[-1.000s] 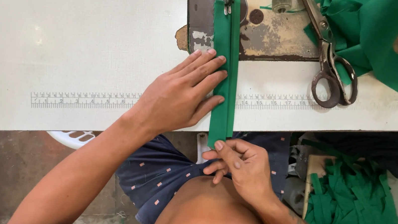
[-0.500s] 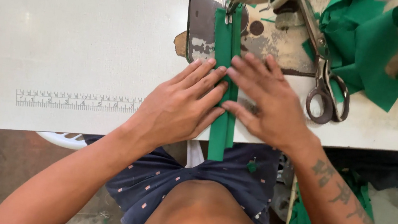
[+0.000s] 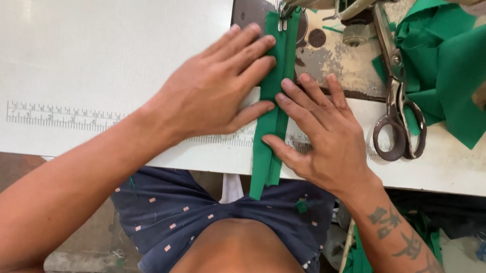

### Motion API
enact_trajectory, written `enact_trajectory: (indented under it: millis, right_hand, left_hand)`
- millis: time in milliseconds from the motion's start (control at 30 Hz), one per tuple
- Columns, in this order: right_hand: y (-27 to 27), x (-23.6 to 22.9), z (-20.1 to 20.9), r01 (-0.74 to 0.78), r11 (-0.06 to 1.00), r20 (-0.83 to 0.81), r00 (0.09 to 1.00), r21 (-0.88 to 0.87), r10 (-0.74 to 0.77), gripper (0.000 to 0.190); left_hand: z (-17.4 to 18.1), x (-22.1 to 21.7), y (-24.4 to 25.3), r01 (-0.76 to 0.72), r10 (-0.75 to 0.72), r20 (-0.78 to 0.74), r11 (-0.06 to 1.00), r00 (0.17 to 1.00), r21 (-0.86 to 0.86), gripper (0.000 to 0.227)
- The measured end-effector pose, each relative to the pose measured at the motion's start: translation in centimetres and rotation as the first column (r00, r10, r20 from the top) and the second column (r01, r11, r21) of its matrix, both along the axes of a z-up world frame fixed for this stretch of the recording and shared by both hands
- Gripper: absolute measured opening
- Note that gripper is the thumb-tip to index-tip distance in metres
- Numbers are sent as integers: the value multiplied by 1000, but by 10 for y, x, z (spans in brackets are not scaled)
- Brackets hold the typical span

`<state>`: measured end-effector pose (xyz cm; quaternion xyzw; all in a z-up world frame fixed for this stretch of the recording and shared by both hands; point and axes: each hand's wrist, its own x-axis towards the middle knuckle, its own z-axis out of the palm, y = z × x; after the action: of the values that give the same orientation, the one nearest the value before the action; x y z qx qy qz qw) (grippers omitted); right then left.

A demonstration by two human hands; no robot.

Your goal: Folding and sewing green fabric strips using an industrial sewing machine

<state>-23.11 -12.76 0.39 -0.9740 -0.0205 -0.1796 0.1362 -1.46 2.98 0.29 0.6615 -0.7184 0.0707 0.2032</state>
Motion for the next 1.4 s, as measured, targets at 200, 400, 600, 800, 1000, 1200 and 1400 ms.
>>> enact_trajectory:
  millis: [200,400,600,800,1000,1200,1400]
  right_hand:
    - [5,3,2,11,999,49,999,-35,-9,66]
    - [5,4,6,-11,999,49,999,-46,13,61]
    - [5,5,13,-39,993,31,999,-111,43,54]
    - [-18,21,12,-26,991,-15,1000,-130,24,58]
    - [-30,33,3,59,987,-38,997,-150,-66,62]
    - [-32,38,-1,88,996,-74,994,28,-86,59]
    - [-11,10,8,-84,996,15,996,27,84,52]
  left_hand:
    - [2,8,1,49,-49,-37,999,998,3,61]
    - [3,10,0,70,-70,-100,998,993,-5,56]
    - [5,13,3,-4,6,24,998,1000,-59,60]
    - [3,34,-14,-61,66,55,994,996,-86,64]
    - [0,49,-27,-78,84,74,993,994,-88,63]
    - [-3,50,-29,-64,65,8,995,998,-71,67]
    - [18,9,10,-35,39,-78,998,996,57,51]
